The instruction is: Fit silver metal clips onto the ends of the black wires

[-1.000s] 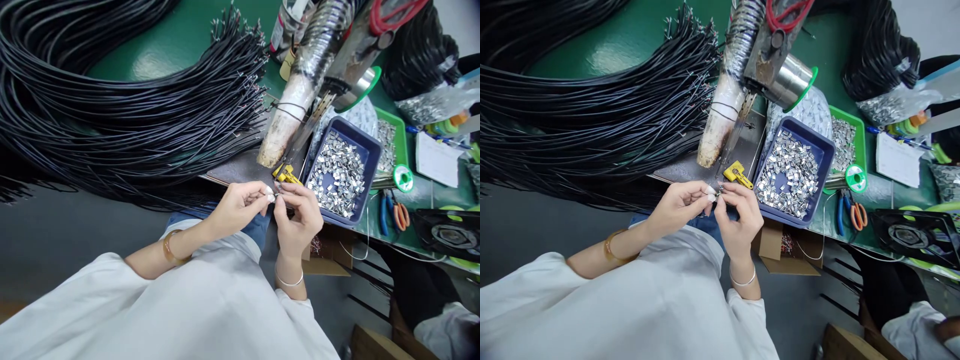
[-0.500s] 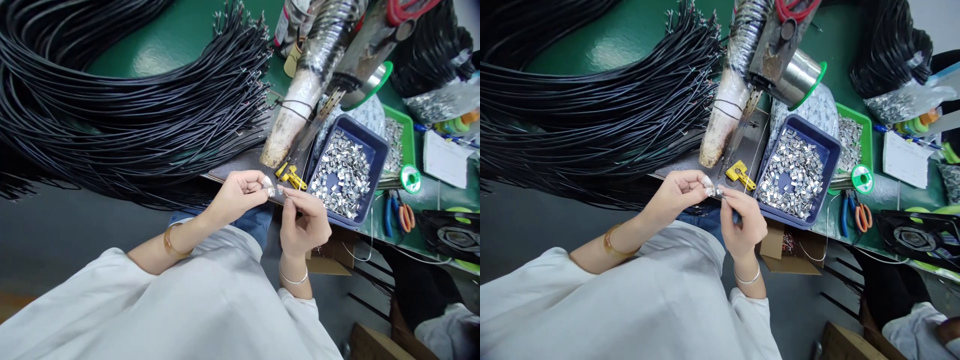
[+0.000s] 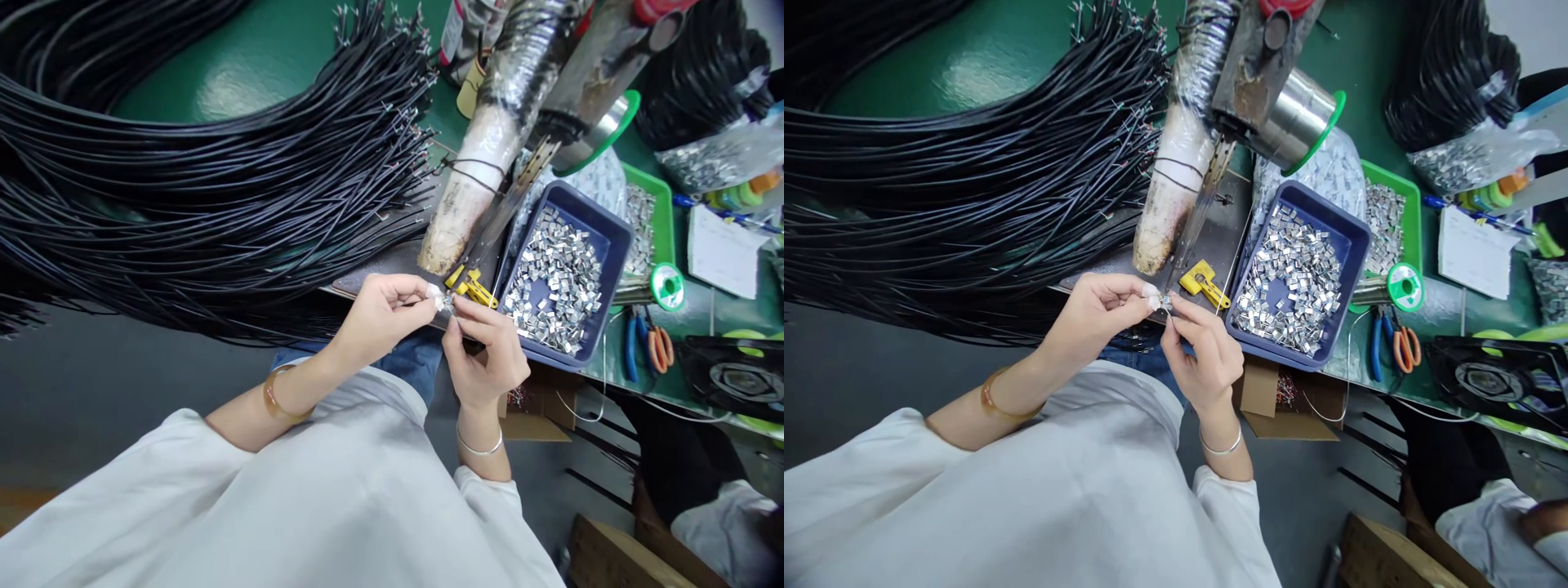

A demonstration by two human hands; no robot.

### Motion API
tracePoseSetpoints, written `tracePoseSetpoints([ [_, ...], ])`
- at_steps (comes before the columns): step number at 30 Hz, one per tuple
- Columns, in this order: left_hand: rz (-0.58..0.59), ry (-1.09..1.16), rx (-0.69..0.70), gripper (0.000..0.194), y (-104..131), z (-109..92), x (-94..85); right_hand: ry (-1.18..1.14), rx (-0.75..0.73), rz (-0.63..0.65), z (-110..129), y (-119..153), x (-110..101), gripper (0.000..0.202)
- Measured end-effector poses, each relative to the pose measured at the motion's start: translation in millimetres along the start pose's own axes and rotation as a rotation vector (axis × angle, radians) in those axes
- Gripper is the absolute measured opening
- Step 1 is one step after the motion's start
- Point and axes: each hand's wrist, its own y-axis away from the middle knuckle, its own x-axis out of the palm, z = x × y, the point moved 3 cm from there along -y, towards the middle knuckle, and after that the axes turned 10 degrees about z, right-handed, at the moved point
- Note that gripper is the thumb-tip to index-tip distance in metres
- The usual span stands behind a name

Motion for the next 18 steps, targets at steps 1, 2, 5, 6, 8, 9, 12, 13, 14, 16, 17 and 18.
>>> tracePoseSetpoints([
  [1,-0.007,-0.003,0.003,0.008,0,-1,0.0,0.01,-0.005,-0.006,-1,0,0,0.025],
  [2,-0.01,-0.011,0.005,0.008,-1,-2,-0.1,0.017,-0.006,-0.009,-1,0,1,0.025],
  [5,-0.022,-0.053,-0.001,0.008,-2,-2,-1.6,0.023,-0.005,0.001,-3,0,2,0.024],
  [6,-0.03,-0.066,0.0,0.008,-2,-2,-2.1,0.013,0.003,0.004,-3,-1,2,0.023],
  [8,-0.041,-0.081,0.008,0.007,-3,-1,-2.4,-0.027,0.037,0.001,-4,-2,2,0.022],
  [9,-0.042,-0.08,0.017,0.007,-3,0,-2.1,-0.05,0.064,-0.002,-4,-3,2,0.021],
  [12,-0.045,-0.067,0.044,0.006,-4,0,-0.6,-0.084,0.127,0.005,-3,-6,1,0.019],
  [13,-0.047,-0.065,0.052,0.006,-4,-1,-0.2,-0.085,0.136,0.013,-2,-7,1,0.019],
  [14,-0.048,-0.066,0.06,0.005,-4,-2,0.1,-0.085,0.14,0.019,-1,-8,1,0.019],
  [16,-0.045,-0.067,0.076,0.003,-4,-3,0.4,-0.081,0.139,0.021,1,-10,-1,0.02],
  [17,-0.043,-0.067,0.08,0.004,-4,-4,0.3,-0.077,0.138,0.02,2,-11,-1,0.02],
  [18,-0.042,-0.067,0.079,0.004,-4,-4,0.1,-0.072,0.136,0.018,3,-11,-1,0.02],
])
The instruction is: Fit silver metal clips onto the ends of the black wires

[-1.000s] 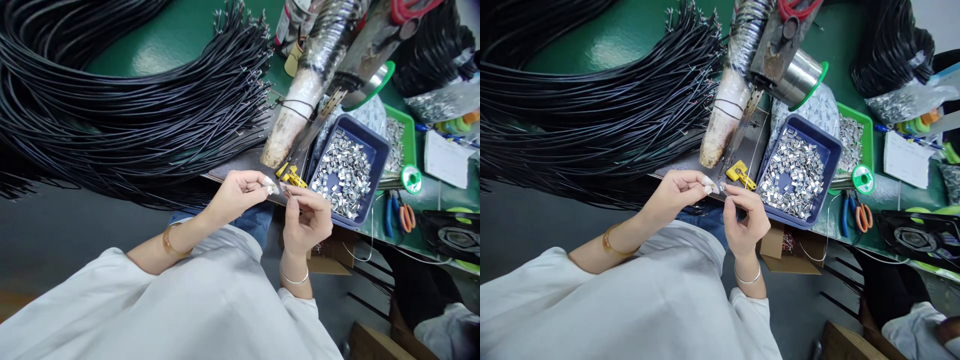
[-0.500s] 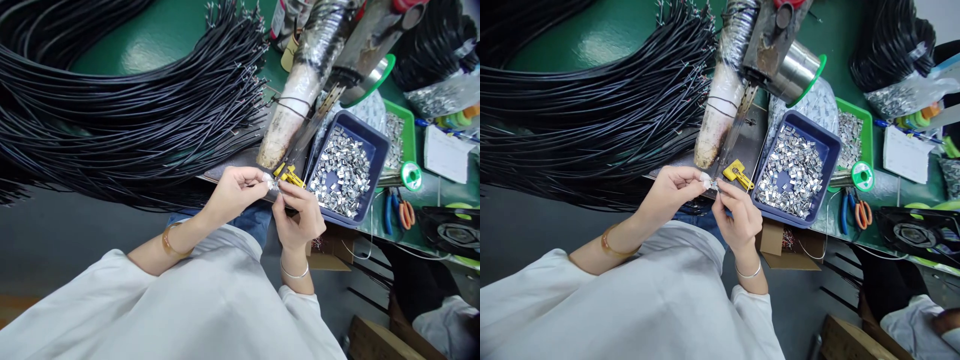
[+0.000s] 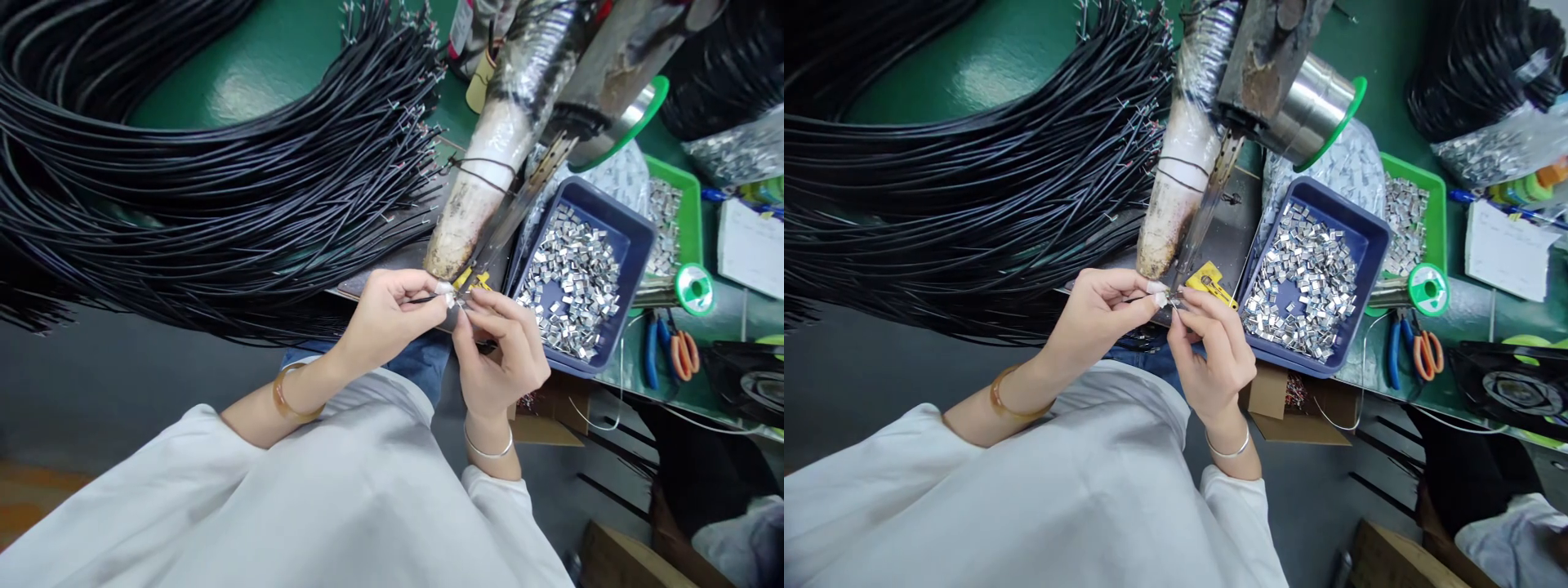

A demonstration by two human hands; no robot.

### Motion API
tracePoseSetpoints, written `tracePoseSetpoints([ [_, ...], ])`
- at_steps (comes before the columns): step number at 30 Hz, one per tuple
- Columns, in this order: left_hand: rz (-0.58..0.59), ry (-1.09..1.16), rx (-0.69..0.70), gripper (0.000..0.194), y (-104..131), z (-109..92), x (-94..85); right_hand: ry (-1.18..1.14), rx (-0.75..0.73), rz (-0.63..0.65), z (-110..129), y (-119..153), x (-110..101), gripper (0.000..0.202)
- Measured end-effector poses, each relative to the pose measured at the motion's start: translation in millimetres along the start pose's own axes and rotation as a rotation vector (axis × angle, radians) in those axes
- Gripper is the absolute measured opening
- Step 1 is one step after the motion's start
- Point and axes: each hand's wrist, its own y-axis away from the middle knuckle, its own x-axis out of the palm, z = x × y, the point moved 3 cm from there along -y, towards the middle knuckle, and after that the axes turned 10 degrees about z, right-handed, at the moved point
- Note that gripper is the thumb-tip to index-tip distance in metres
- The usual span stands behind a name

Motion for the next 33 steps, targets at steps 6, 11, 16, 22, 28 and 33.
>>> tracePoseSetpoints([
  [6,-0.006,-0.001,-0.059,0.006,-0.1,1.7,-2.5,0.01,-0.034,0.023,-0.2,1.9,-0.4,0.018],
  [11,0.024,-0.038,-0.051,0.006,0.3,0.7,-2.6,0.002,-0.026,0.035,-1.5,2.2,-2.4,0.019],
  [16,0.047,-0.081,-0.038,0.007,0.2,3.1,-3.4,0.018,-0.033,0.04,-0.5,1.8,-2.5,0.02],
  [22,0.026,-0.121,-0.019,0.008,-1.4,4.2,-2.1,0.038,-0.032,0.031,-0.7,0.7,-1.3,0.021],
  [28,0.035,-0.107,-0.018,0.009,-1.4,3.2,-0.9,0.043,-0.016,0.031,-1.2,-0.4,-1.1,0.018],
  [33,0.042,-0.112,-0.011,0.005,-2.0,1.4,-1.1,0.052,-0.015,0.042,-1.3,-0.5,-0.7,0.017],
])
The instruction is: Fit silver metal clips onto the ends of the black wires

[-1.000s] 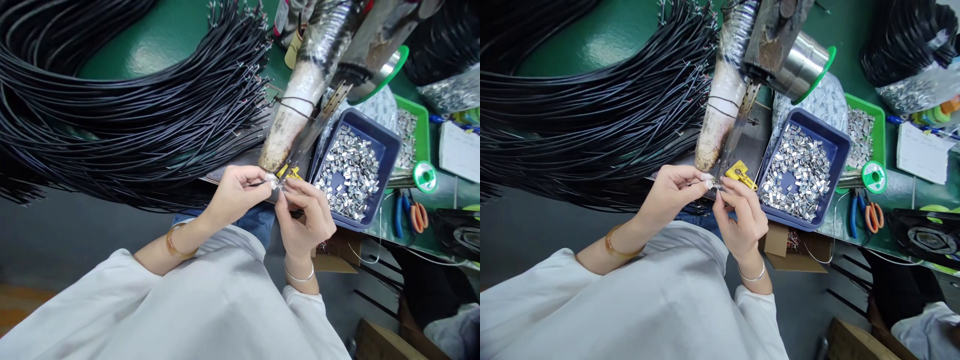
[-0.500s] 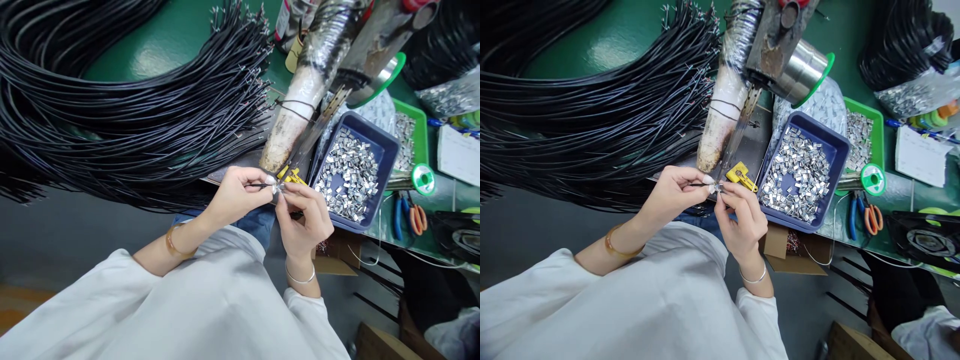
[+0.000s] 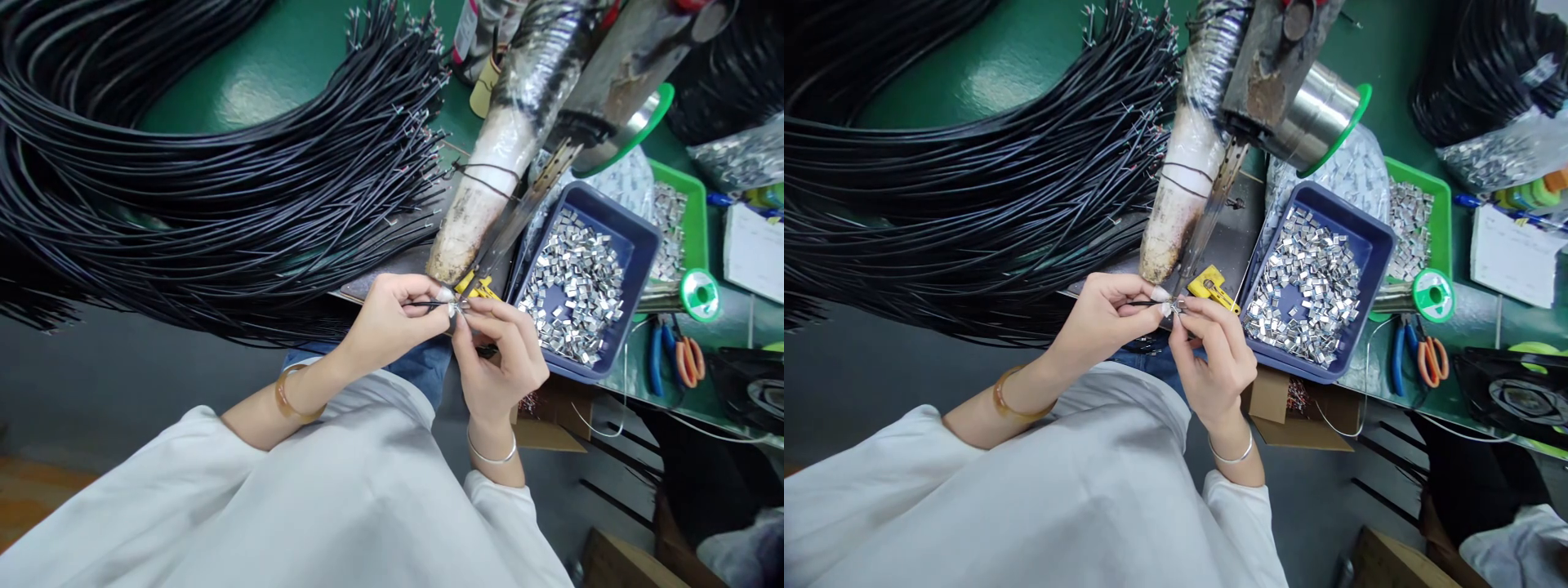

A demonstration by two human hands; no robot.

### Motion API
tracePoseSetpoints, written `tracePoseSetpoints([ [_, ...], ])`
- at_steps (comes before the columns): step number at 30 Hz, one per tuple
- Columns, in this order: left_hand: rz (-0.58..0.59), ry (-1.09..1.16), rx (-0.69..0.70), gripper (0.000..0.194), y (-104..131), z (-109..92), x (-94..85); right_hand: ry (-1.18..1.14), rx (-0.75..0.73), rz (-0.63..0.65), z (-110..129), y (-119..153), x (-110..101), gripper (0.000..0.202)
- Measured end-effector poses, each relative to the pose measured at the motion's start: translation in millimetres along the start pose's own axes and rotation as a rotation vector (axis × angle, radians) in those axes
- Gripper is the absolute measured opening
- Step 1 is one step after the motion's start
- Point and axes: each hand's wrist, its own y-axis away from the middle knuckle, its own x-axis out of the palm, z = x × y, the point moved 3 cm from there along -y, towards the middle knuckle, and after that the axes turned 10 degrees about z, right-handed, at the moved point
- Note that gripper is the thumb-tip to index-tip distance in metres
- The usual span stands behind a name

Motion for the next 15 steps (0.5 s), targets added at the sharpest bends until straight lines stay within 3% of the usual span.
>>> tracePoseSetpoints([
  [15,-0.019,-0.025,0.021,0.005,0.8,0.5,-0.4,0.008,0.002,-0.017,0.7,-1.7,1.2,0.019],
])
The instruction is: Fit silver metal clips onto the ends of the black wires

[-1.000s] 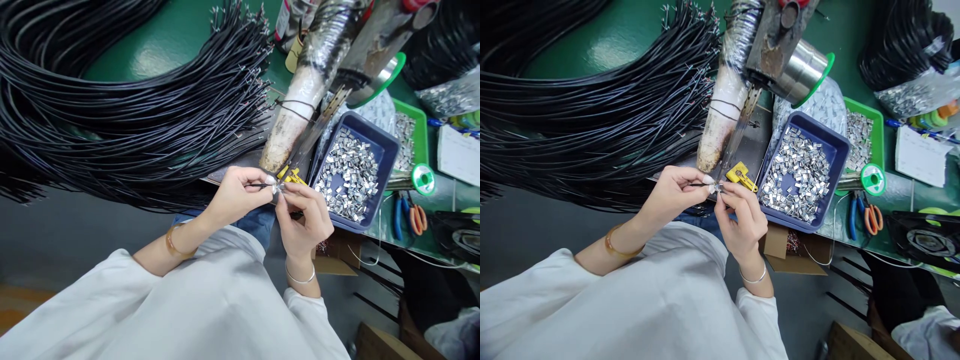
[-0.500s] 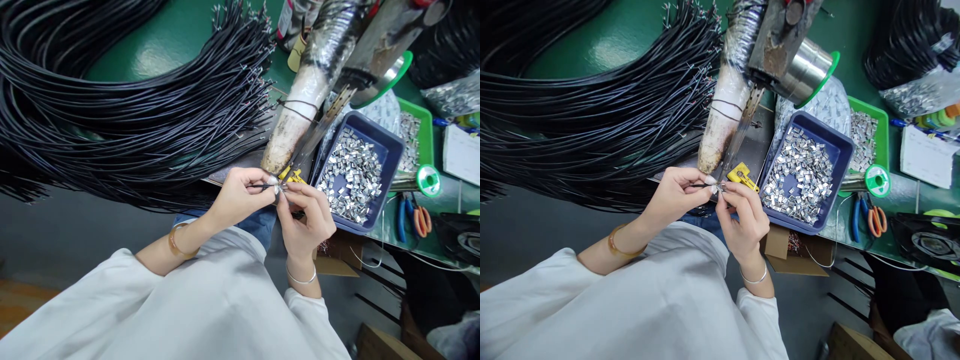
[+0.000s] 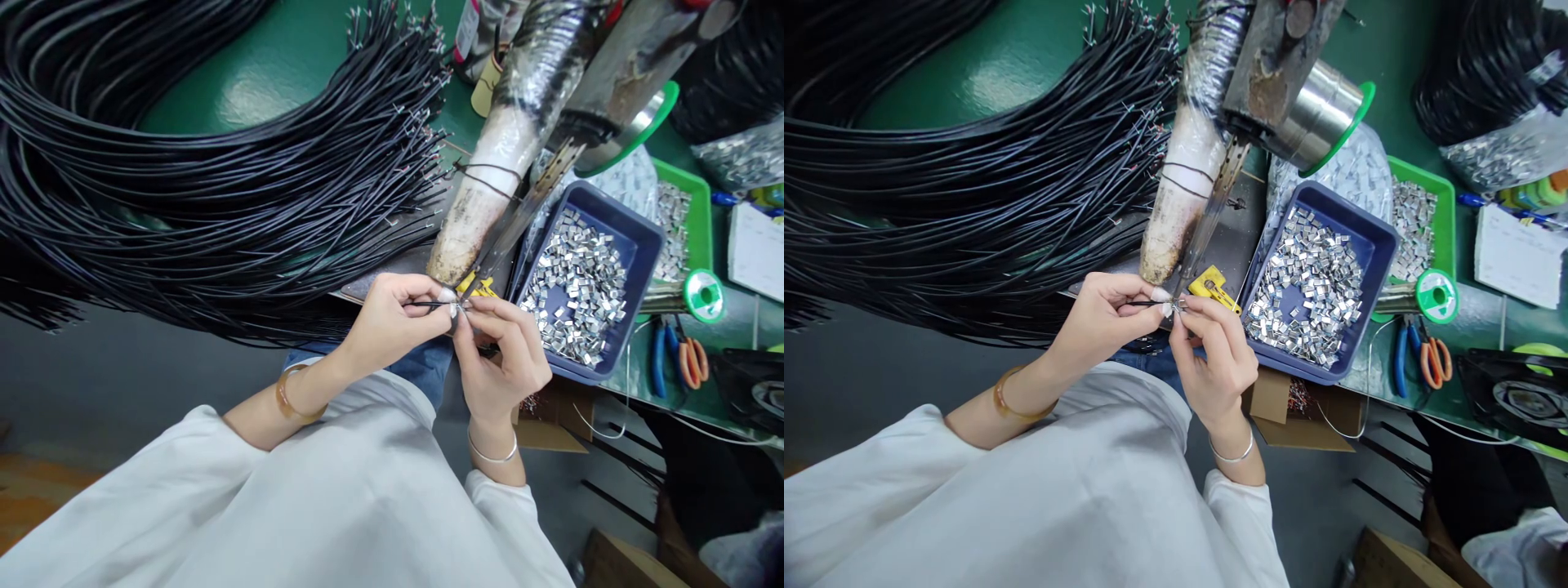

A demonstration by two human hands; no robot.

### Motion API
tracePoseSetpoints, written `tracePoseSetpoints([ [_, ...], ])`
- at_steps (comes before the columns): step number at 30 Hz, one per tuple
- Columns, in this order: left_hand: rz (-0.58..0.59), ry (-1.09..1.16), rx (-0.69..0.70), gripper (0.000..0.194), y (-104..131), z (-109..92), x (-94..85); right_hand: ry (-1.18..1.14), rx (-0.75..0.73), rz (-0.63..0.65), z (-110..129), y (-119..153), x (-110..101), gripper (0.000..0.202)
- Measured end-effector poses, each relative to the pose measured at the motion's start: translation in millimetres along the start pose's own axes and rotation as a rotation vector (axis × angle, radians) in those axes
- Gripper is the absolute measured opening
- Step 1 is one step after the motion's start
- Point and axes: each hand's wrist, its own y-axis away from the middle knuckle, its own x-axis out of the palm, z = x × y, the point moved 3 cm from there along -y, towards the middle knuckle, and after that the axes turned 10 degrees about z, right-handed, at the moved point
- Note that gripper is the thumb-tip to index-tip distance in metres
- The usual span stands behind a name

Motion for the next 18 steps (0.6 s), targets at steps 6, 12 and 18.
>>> tracePoseSetpoints([
  [6,-0.006,0.051,-0.04,0.004,1.4,-2.2,0.7,0.023,-0.019,-0.007,3.9,-0.4,-2.4,0.021],
  [12,0.029,0.175,-0.118,0.007,-3.8,-3.1,-0.4,0.005,-0.07,0.005,0.5,2.5,-0.9,0.018],
  [18,0.097,0.132,-0.084,0.003,0.1,0.4,1.9,-0.05,-0.013,0.015,-1.9,1.6,-2.7,0.018],
])
